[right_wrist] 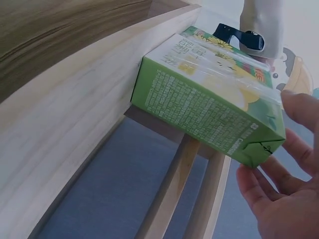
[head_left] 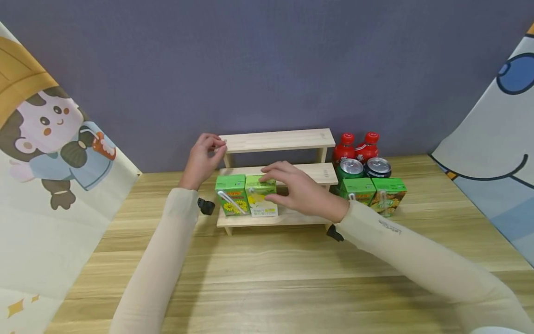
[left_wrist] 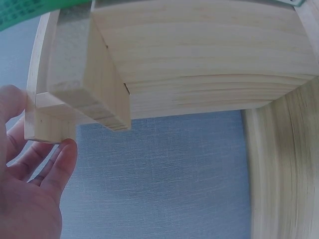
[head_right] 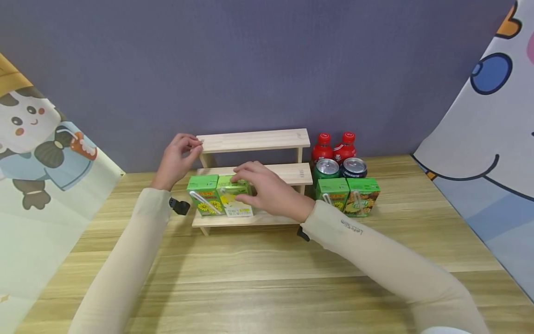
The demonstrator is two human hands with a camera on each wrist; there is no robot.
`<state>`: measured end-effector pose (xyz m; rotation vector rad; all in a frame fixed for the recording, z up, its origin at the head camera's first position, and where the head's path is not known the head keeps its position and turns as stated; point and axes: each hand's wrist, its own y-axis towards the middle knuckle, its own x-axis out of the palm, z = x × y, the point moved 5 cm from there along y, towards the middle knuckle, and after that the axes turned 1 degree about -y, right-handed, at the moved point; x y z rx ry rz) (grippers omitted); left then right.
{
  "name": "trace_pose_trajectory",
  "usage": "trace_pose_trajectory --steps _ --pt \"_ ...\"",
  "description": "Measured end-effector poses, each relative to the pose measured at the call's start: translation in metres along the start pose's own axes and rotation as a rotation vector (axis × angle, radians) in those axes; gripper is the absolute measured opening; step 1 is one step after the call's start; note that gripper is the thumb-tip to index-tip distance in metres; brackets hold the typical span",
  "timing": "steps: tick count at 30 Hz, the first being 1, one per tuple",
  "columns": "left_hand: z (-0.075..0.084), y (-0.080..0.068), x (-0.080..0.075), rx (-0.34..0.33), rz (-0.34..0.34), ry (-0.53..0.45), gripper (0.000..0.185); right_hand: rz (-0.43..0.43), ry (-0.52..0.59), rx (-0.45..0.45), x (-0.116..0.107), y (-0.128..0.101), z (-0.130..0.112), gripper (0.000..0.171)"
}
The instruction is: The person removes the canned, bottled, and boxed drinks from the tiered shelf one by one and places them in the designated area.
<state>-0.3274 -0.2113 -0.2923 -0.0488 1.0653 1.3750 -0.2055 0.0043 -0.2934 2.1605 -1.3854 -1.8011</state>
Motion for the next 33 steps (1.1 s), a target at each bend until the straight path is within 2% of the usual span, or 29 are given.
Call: trace_pose_trajectory --steps 11,23,28,33 --pt "0.001 0.000 0.000 0.000 0.005 0.004 0.020 -0.026 0.027 0.017 0.006 0.004 0.004 0.029" --pt "-0.002 0.001 0.000 -0.013 0.007 0.005 0.021 0.054 0.031 -0.028 0.003 0.002 0.001 0.022" --pt "-0.003 0.002 0.002 -0.022 -0.004 -0.004 0.022 0.101 0.027 -0.039 -0.007 -0.003 0.001 0.020" --pt "-0.006 0.002 0.003 -0.031 -0.013 -0.002 0.022 0.149 0.016 -0.044 -0.027 -0.014 0.000 0.021"
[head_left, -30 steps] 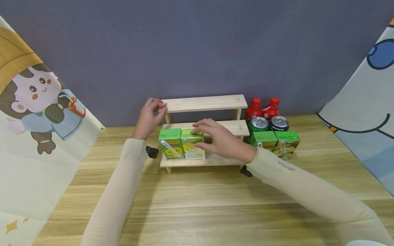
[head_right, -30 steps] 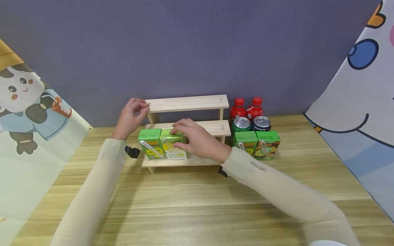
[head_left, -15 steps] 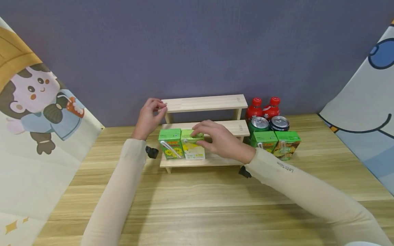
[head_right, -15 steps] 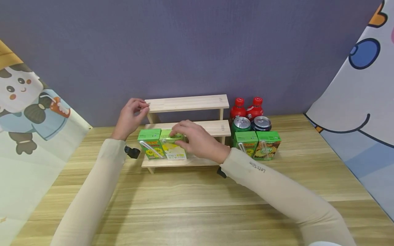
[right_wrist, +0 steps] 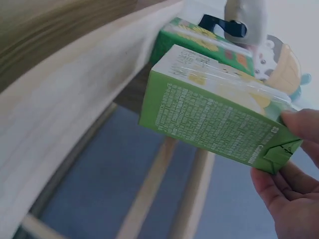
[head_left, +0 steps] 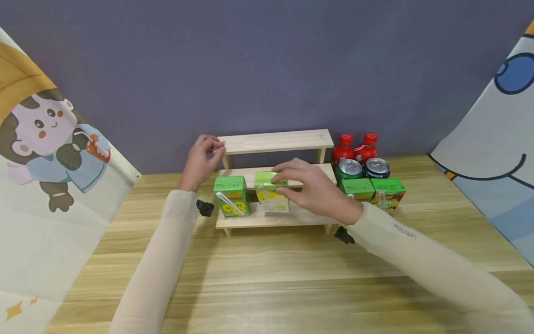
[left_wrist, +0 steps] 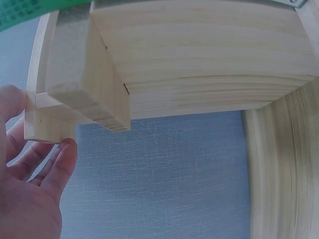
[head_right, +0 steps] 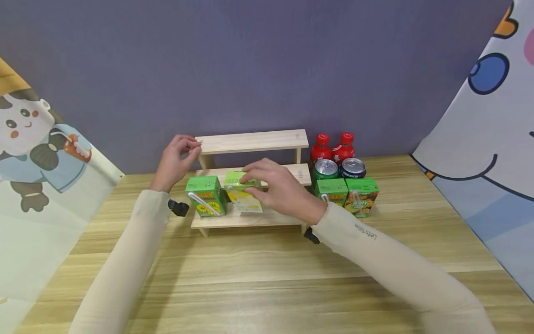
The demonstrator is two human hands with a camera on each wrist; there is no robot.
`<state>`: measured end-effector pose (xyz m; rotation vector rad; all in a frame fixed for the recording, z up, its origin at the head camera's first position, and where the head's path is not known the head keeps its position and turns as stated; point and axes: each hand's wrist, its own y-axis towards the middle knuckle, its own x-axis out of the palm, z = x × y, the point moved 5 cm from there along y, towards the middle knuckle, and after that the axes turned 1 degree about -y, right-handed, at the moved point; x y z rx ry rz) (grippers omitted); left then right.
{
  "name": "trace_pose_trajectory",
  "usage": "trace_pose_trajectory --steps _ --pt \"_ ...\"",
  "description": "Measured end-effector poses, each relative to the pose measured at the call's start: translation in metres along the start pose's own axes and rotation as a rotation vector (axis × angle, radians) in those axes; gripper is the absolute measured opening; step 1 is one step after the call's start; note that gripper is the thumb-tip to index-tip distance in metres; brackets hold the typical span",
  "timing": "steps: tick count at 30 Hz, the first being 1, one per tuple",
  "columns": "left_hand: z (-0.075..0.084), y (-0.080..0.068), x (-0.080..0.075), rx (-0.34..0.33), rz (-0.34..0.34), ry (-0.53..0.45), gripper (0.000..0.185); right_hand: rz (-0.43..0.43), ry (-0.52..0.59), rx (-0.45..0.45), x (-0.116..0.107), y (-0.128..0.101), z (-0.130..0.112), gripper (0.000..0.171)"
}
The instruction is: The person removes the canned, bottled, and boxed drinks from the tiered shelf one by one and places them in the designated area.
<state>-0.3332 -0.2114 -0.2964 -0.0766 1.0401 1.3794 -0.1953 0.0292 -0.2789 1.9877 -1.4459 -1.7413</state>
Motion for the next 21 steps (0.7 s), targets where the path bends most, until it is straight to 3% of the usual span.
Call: trace_pose_trajectory --steps 9,16,21 --pt "-0.002 -0.001 0.000 0.004 0.008 0.001 0.023 0.054 -0.070 -0.032 -0.043 -0.031 0.006 0.024" --pt "-0.001 -0.001 -0.001 0.011 0.009 0.009 0.022 0.039 -0.121 0.042 -0.070 -0.058 0.009 0.030" --pt "0.001 0.000 0.000 0.023 0.010 0.007 0.021 0.053 -0.178 0.030 -0.085 -0.079 0.007 0.033"
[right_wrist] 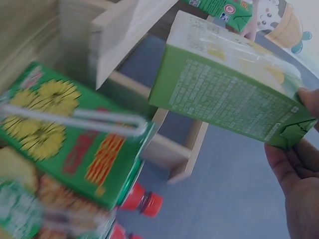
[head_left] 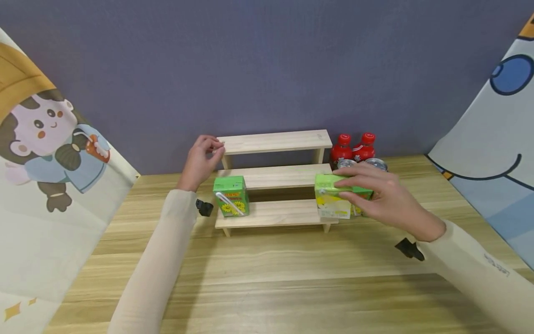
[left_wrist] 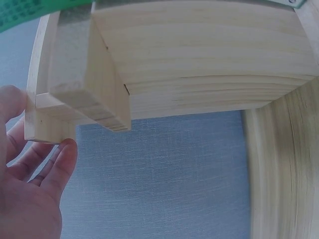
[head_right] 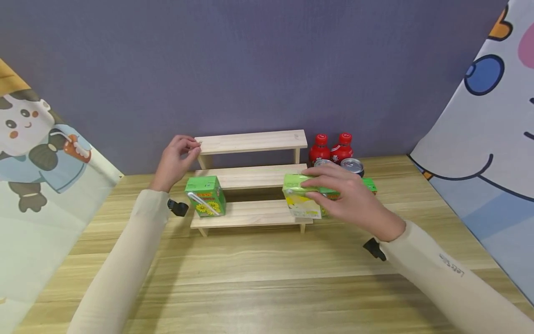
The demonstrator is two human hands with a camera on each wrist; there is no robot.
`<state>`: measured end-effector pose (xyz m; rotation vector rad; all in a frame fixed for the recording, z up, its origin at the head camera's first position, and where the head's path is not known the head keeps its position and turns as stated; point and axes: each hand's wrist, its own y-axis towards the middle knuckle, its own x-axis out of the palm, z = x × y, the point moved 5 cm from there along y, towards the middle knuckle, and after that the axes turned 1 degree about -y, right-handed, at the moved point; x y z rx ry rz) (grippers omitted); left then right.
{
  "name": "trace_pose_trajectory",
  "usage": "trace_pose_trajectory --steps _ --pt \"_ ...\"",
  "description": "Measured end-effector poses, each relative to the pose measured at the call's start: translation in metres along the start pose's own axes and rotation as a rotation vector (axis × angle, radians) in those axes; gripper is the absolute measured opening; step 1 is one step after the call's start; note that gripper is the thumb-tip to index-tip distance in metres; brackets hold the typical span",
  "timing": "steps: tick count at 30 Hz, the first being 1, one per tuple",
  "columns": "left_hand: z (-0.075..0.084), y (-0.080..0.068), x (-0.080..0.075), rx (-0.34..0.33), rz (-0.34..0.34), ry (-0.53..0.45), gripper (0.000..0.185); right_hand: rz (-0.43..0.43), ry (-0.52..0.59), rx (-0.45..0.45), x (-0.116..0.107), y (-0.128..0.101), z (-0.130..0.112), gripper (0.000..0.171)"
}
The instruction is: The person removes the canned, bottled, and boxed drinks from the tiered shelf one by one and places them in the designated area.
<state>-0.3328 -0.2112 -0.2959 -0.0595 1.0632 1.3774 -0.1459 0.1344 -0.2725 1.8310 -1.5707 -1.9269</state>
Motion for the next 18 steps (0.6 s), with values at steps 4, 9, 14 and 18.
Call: trace_pose_trajectory --steps 4,9,14,18 --pt "0.001 0.000 0.001 0.003 -0.002 -0.005 0.021 0.034 0.007 -0.029 -0.012 -0.018 -0.001 0.033" --pt "0.002 -0.001 0.000 0.000 -0.005 -0.014 0.021 0.057 0.026 -0.045 -0.021 -0.040 -0.001 0.027" --pt "0.003 -0.002 -0.001 -0.007 -0.008 -0.013 0.021 0.019 -0.009 0.016 -0.018 -0.062 0.007 0.029" --pt "0.003 -0.002 -0.002 -0.009 -0.010 -0.001 0.021 -0.013 -0.023 0.073 -0.013 -0.076 0.015 0.036"
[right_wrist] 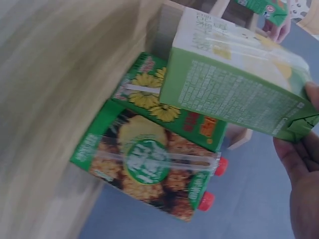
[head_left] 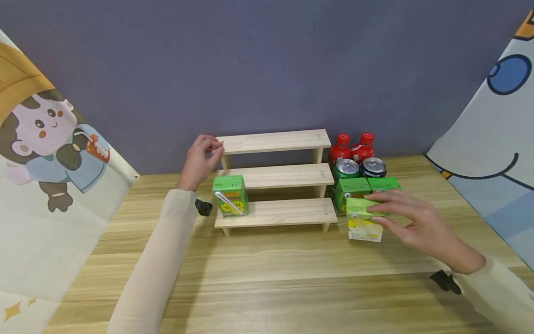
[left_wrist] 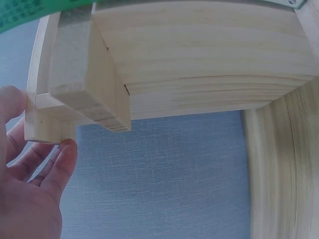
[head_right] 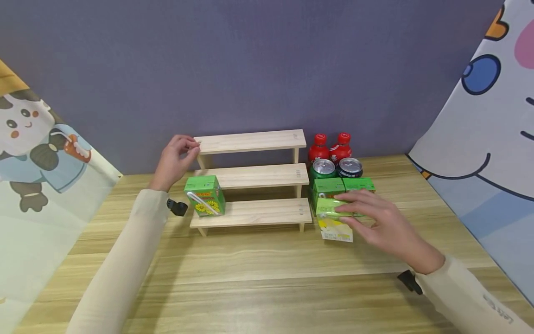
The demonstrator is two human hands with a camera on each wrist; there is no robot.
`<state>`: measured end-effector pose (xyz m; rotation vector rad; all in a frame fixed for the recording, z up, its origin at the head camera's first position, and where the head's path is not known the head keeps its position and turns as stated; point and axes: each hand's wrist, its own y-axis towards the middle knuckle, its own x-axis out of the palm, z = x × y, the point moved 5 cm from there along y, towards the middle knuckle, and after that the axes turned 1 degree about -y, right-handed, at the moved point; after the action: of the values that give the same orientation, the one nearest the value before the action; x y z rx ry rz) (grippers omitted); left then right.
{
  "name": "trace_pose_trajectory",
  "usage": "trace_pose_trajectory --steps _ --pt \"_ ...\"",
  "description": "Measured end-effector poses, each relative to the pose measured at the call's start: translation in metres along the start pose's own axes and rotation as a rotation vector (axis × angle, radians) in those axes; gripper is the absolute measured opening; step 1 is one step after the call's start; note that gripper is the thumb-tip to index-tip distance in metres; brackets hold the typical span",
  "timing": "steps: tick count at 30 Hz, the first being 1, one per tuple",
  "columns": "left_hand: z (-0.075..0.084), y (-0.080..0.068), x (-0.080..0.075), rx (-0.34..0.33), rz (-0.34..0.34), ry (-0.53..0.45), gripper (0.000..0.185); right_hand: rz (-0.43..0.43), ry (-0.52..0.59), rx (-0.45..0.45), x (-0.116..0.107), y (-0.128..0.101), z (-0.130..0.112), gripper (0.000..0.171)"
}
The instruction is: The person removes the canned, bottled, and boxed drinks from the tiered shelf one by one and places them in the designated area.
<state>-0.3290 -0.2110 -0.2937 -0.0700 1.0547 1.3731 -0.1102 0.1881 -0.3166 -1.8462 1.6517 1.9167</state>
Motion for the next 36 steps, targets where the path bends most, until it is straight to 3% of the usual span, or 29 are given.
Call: trace_pose_trajectory --steps 8,13,28,32,36 --pt "-0.002 0.000 0.001 -0.005 -0.002 0.003 0.022 -0.108 -0.026 0.151 0.012 -0.013 0.018 0.036" --pt "-0.001 0.000 0.001 -0.005 0.000 0.004 0.021 -0.121 -0.013 0.187 0.016 -0.017 0.026 0.033" --pt "0.003 -0.001 -0.001 0.012 0.005 -0.009 0.021 -0.077 0.029 0.127 0.017 -0.017 0.038 0.043" --pt "0.002 -0.001 -0.001 0.008 0.003 -0.013 0.021 -0.037 0.020 0.092 0.016 -0.017 0.037 0.044" --pt "0.001 -0.001 -0.001 -0.001 0.000 -0.012 0.021 -0.055 -0.012 0.098 0.017 -0.016 0.035 0.042"
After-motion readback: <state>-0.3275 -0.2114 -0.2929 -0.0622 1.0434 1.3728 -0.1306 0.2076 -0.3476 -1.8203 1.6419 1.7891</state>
